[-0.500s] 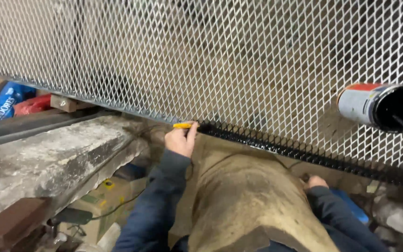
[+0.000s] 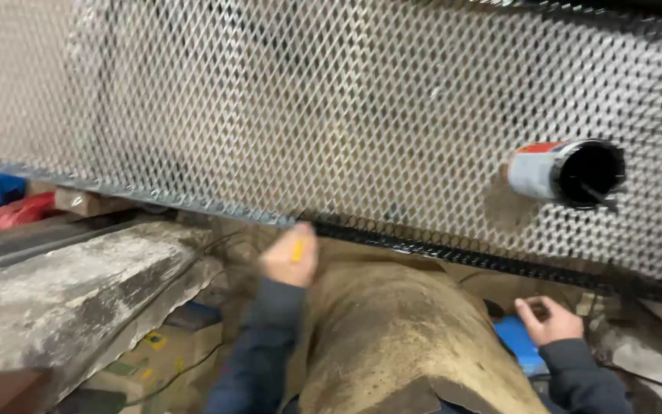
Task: Painting a metal mesh frame using a paint brush and black paint.
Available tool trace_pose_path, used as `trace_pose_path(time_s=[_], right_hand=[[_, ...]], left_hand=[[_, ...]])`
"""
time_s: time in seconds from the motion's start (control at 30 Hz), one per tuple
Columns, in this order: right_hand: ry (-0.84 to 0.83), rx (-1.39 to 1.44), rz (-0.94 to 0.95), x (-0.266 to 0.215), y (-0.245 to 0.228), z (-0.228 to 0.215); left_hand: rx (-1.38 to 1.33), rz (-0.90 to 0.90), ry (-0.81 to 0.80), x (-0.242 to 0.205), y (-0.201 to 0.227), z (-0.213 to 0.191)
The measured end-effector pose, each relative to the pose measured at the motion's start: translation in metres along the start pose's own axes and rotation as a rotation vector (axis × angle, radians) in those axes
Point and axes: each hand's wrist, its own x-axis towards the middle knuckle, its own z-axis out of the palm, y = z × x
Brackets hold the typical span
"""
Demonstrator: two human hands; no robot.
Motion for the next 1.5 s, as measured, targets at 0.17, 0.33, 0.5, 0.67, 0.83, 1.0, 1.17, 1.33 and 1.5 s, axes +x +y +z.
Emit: trace_pose_path(time_s=[0.17, 0.33, 0.5, 0.67, 0.83, 1.0, 1.17, 1.33, 1.5], right_hand=[[0.449, 0.248, -0.154, 0.044, -0.044, -0.075], [0.438, 0.356, -0.416, 0.106, -0.125, -0.094], [0.378, 0.532, -0.649, 0.143, -0.192, -0.098], [-0.221, 1.668, -0.172, 0.176, -0.191, -0.086], [0.171, 0.651, -0.588, 0.152, -0.207, -0.090], [-0.648, 1.802, -0.319, 0.154, -0.278, -0.039], [-0.823, 1.815, -0.400, 0.114, -0.378, 0.006], [0.324, 0.339, -0.981, 0.055, -0.496, 0.013], [0.072, 0.468, -1.084, 0.075, -0.519, 0.074]], left_hand=[[0.086, 0.148, 0.056, -0.007, 0.008, 0.036], [-0.291, 0.157, 0.057, -0.016, 0.078, 0.028], [-0.156, 0.067, 0.078, -0.011, 0.076, -0.024], [-0.132, -0.005, 0.103, -0.025, 0.068, -0.045], [-0.143, 0.014, 0.155, -0.032, 0.070, -0.054], [-0.223, 0.036, 0.152, -0.023, 0.027, -0.079], [-0.256, 0.081, 0.167, -0.020, -0.015, -0.120], [-0.279, 0.031, 0.140, -0.015, -0.066, -0.167], [-0.221, 0.022, 0.139, -0.003, -0.106, -0.202]])
